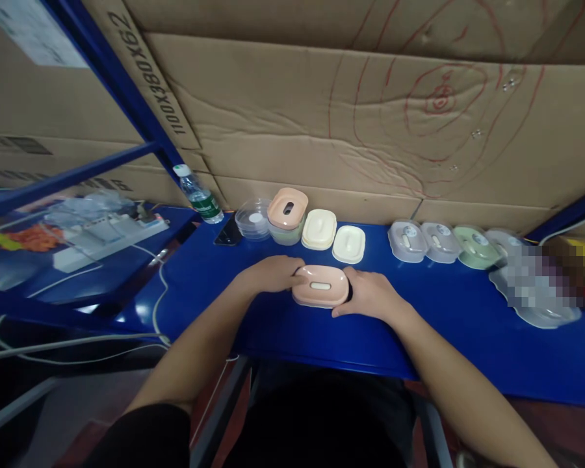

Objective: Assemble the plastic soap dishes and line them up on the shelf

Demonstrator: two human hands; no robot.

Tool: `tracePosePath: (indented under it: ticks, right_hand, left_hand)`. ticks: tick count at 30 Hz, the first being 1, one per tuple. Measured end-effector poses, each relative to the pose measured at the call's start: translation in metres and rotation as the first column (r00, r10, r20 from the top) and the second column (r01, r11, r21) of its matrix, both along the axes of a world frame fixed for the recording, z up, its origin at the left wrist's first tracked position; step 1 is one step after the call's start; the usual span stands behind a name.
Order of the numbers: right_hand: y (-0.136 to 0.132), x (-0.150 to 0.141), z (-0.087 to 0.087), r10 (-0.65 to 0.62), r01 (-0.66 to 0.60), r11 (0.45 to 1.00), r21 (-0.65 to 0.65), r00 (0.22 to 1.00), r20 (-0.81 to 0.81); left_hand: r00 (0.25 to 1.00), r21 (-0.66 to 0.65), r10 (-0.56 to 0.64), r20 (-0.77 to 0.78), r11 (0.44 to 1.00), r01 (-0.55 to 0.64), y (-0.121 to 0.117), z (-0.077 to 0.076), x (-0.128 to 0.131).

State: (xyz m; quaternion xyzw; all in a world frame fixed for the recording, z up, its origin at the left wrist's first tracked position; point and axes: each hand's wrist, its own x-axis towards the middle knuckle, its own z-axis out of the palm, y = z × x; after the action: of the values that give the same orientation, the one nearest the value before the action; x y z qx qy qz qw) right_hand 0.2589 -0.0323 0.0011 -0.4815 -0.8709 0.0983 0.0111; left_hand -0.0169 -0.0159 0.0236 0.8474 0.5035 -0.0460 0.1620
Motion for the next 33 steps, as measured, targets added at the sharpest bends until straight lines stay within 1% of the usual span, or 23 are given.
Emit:
tracePosePath:
  ticks: [3,7,10,12,13,14,15,16,17,18,19,20,21,23,24,26,29,33]
  right_hand:
    - [0.001,0.001,-0.001,0.014,-0.014,1.000,0.007,0.999,-0.035]
    - [0.002,0.003,-0.002,0.037,-0.037,0.999,0.006,0.998,-0.050]
    - [0.004,0.005,-0.003,0.035,-0.035,0.999,0.004,0.998,-0.052]
    - [0.005,0.005,-0.004,0.029,-0.029,1.000,0.006,0.998,-0.056]
    - [0.005,0.005,-0.005,0.028,-0.028,1.000,0.007,0.998,-0.060]
    - [0.006,0.005,-0.006,0.028,-0.027,1.000,0.008,0.998,-0.064]
    - [0.006,0.005,-0.007,0.029,-0.028,1.000,0.009,0.997,-0.068]
    - [0.006,0.005,-0.008,0.030,-0.030,1.000,0.010,0.997,-0.071]
    - [0.007,0.005,-0.008,0.031,-0.030,0.999,0.009,0.997,-0.071]
    - [0.007,0.006,-0.009,0.030,-0.030,1.000,0.008,0.997,-0.069]
    - [0.007,0.006,-0.009,0.029,-0.029,1.000,0.006,0.997,-0.066]
    - [0.007,0.006,-0.009,0.027,-0.027,1.000,0.003,0.998,-0.064]
    - [0.007,0.007,-0.008,0.023,-0.023,1.000,0.001,0.998,-0.064]
    - [0.007,0.007,-0.007,0.010,-0.011,1.000,-0.005,0.998,-0.065]
    - [0.007,0.007,-0.007,0.006,-0.007,1.000,-0.006,0.998,-0.064]
    - [0.008,0.007,-0.005,0.007,-0.007,1.000,-0.003,0.998,-0.059]
    - [0.008,0.007,-0.003,0.019,-0.018,1.000,0.005,0.998,-0.057]
    - [0.007,0.006,-0.003,0.023,-0.022,1.000,0.008,0.997,-0.068]
  left_hand:
    - [1.000,0.009,0.017,0.008,1.000,-0.017,0.001,-0.002,0.000]
    - [0.997,0.052,0.012,0.073,0.999,-0.016,0.002,-0.008,0.002]
    - [0.982,0.116,0.040,0.184,0.991,-0.062,0.003,-0.005,-0.001]
    - [0.947,0.201,0.088,0.310,0.967,-0.156,0.005,0.003,-0.010]
    - [0.918,0.258,0.120,0.377,0.939,-0.229,0.007,0.007,-0.017]
    - [0.888,0.313,0.160,0.431,0.896,-0.314,0.010,0.011,-0.026]
    - [0.853,0.386,0.212,0.478,0.821,-0.420,0.013,0.014,-0.036]
    - [0.826,0.459,0.251,0.504,0.733,-0.502,0.017,0.015,-0.047]
    - [0.813,0.522,0.274,0.513,0.652,-0.549,0.021,0.015,-0.058]
    - [0.809,0.566,0.304,0.503,0.592,-0.574,0.026,0.013,-0.069]
    - [0.797,0.582,0.355,0.488,0.549,-0.600,0.030,0.009,-0.077]
    - [0.779,0.575,0.421,0.465,0.525,-0.627,0.033,0.005,-0.084]
    - [0.768,0.554,0.478,0.427,0.533,-0.640,0.036,0.000,-0.089]
    - [0.757,0.505,0.550,0.352,0.569,-0.649,0.039,-0.009,-0.093]
    - [0.759,0.487,0.564,0.325,0.588,-0.646,0.040,-0.012,-0.092]
    - [0.766,0.473,0.567,0.304,0.608,-0.637,0.041,-0.015,-0.089]
    - [0.765,0.462,0.562,0.315,0.613,-0.641,0.042,-0.015,-0.085]
    - [0.735,0.441,0.561,0.381,0.589,-0.678,0.046,-0.015,-0.087]
